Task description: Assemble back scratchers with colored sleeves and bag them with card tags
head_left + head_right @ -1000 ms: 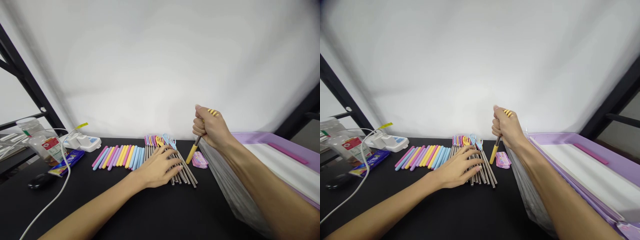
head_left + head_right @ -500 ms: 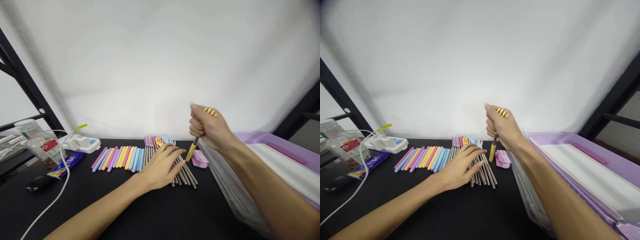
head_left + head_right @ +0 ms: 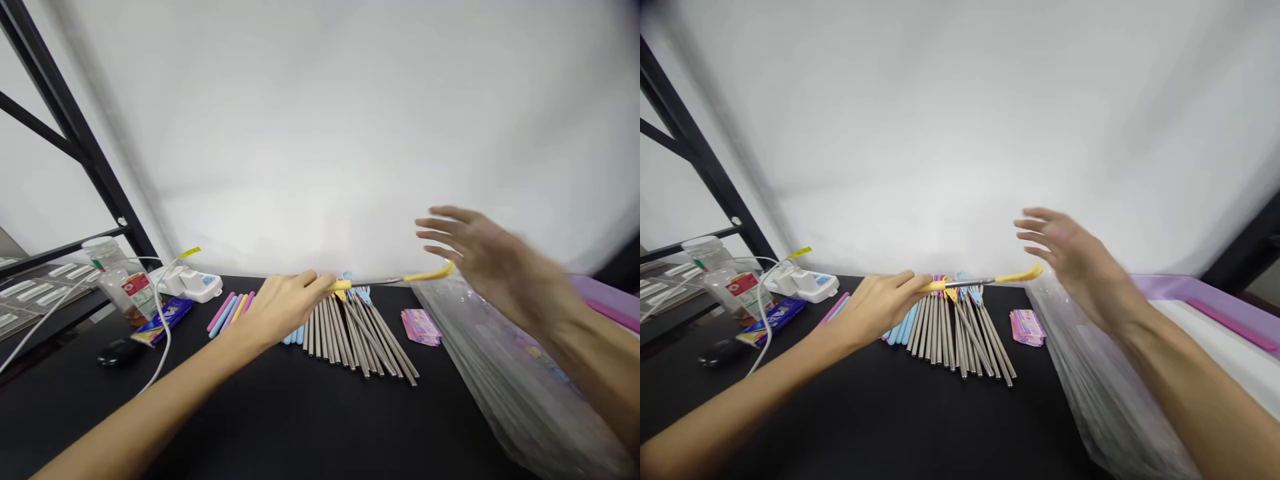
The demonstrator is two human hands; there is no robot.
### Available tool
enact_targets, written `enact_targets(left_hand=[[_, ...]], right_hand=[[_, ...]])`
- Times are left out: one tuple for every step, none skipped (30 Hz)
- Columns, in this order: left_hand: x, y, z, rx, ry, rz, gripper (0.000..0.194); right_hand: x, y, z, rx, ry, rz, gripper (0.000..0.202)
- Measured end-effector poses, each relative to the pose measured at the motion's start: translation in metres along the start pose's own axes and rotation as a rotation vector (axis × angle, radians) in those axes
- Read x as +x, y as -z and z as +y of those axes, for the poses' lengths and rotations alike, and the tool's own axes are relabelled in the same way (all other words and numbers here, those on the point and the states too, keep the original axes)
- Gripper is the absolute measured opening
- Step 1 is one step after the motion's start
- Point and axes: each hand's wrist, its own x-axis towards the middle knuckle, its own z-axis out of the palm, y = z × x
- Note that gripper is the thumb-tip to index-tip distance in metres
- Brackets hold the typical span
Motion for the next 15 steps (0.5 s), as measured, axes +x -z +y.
enact_targets(left_hand=[[-0.004,0.002,-0.004,0.093,-0.055,-0.028,0.021],[-0.007,0.004,-0.007,0.171,-0.114,-0.054,0.025],[-0.009,0.006,-0.008,0.232,-0.168,-0.072,0.03],[-0.012,0.008,-0.007,0.277,-0.212,-0.072,0.033],[-0.013,0.009,-0.006,0.307,-0.246,-0.055,0.034],[-0.014,0.01,-0.004,0.324,-0.278,-0.018,0.034],[-0.015,0.011,-0.002,0.329,-0.313,0.033,0.034],[-0.015,0.012,-0.001,0.328,-0.349,0.087,0.034],[-0.015,0.012,0.0,0.321,-0.383,0.141,0.033],[-0.015,0.012,0.0,0.312,-0.408,0.184,0.028],[-0.014,0.012,0.0,0.305,-0.415,0.215,0.023],[-0.013,0.012,0.0,0.301,-0.405,0.235,0.019],[-0.012,0.011,0.001,0.298,-0.379,0.238,0.021],[-0.011,0.011,0.002,0.293,-0.34,0.228,0.026],[-0.009,0.01,0.004,0.287,-0.29,0.206,0.031]], right_hand=[[-0.001,0.001,0.004,-0.257,0.008,-0.106,0.048],[-0.003,0.0,0.005,-0.481,0.018,-0.227,0.051],[-0.006,-0.004,0.005,-0.662,0.017,-0.369,0.051],[-0.008,-0.011,0.003,-0.775,0.006,-0.518,0.049],[-0.011,-0.019,0.001,-0.811,-0.014,-0.644,0.044],[-0.013,-0.029,-0.002,-0.804,-0.059,-0.751,0.038],[-0.015,-0.039,-0.003,-0.764,-0.111,-0.84,0.036],[-0.017,-0.049,-0.004,-0.705,-0.157,-0.888,0.04],[-0.018,-0.057,-0.004,-0.66,-0.204,-0.886,0.044],[-0.018,-0.065,-0.003,-0.646,-0.241,-0.854,0.046],[-0.019,-0.071,-0.002,-0.665,-0.26,-0.796,0.048],[-0.019,-0.075,-0.001,-0.72,-0.264,-0.724,0.048],[-0.018,-0.078,0.0,-0.805,-0.259,-0.65,0.046],[-0.018,-0.081,0.0,-0.9,-0.246,-0.584,0.043],[-0.017,-0.082,0.0,-0.994,-0.229,-0.532,0.039]])
